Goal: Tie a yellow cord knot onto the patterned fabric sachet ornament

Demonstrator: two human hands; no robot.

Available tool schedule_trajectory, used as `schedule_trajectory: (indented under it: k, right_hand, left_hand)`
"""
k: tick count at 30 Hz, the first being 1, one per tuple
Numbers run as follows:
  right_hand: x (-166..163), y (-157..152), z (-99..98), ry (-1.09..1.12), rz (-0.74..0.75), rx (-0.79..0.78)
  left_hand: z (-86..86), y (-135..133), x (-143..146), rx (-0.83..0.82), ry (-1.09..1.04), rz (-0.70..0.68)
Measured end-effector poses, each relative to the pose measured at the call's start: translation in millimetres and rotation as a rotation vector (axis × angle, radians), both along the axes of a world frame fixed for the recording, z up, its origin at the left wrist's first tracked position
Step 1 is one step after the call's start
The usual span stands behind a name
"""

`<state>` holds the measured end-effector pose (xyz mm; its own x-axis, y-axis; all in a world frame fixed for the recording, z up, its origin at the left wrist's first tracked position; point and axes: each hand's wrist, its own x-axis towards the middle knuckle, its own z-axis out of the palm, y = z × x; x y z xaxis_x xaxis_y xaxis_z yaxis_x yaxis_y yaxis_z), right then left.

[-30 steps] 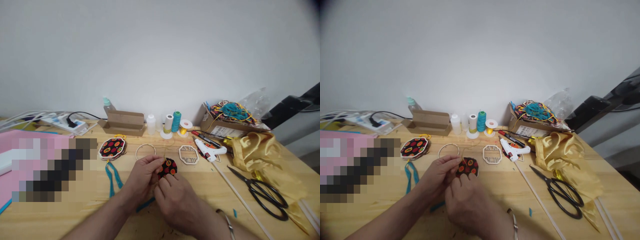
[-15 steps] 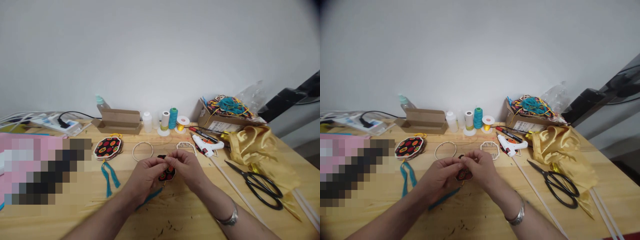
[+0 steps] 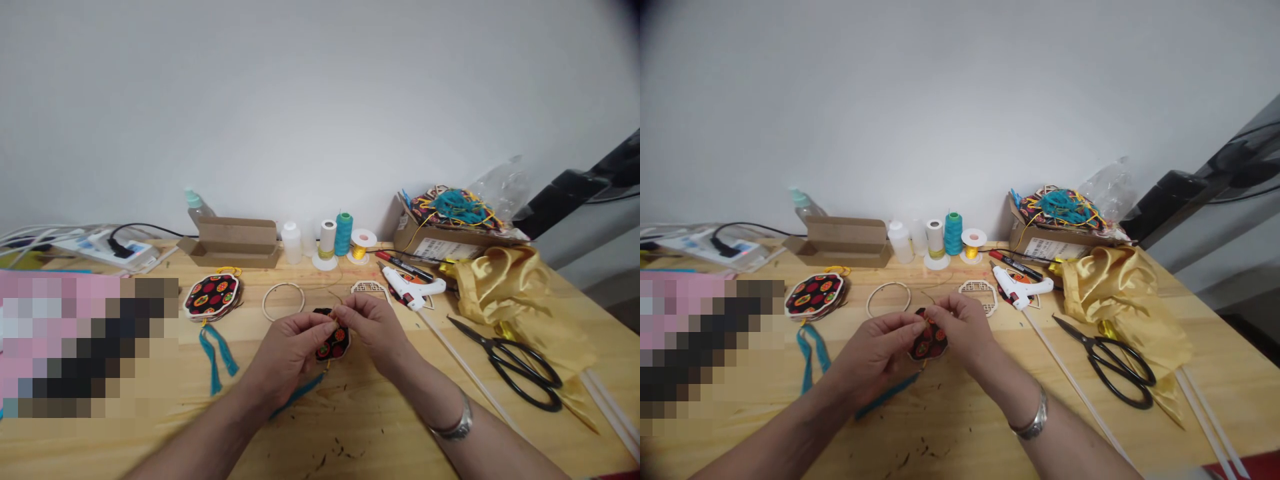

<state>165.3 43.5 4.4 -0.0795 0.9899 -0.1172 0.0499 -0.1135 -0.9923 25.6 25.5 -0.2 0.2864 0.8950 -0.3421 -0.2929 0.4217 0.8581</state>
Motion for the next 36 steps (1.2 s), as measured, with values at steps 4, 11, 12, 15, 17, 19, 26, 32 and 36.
schedule_trajectory:
  k: [4, 11, 12, 15, 17, 19, 26, 32, 36]
  right_hand:
    - [1, 0, 1.3, 0.058, 0.009, 0.001]
    - [6, 5, -0.3, 0.163, -0.073, 0.057]
    - [6, 5, -0.5, 0.192, -0.068, 0.049]
    - [5, 4, -0.4, 0.352, 0.021, -0.049]
    - [3, 1, 0.2, 0.450, 0.108, -0.146]
    - [0, -2, 0.6, 0.462, 0.181, -0.216]
    - [-8, -7, -1.5, 0.280, 0.167, -0.212]
    - [-9, -6, -2.4, 0.240, 0.119, -0.178]
    - [-9, -6, -1.0, 0.195, 0.042, -0.161]
  left_hand:
    - [1.8, 0, 1, -0.028, 0.016, -0.004]
    - [4.6, -3, 2, -0.075, 0.045, -0.048]
    - [4.2, -2, 2, -0.071, 0.044, -0.044]
    - [2.6, -1, 0, -0.041, 0.084, 0.001]
    - [2.6, 0, -1, -0.013, 0.117, 0.055]
    - [4.0, 1, -1, 0.010, 0.132, 0.096]
    - [9.1, 0, 4, 0.054, 0.022, 0.040]
    - [6.7, -1, 3, 0.079, -0.045, 0.005]
    - [6.4, 0, 4, 0.033, -0.061, 0.020]
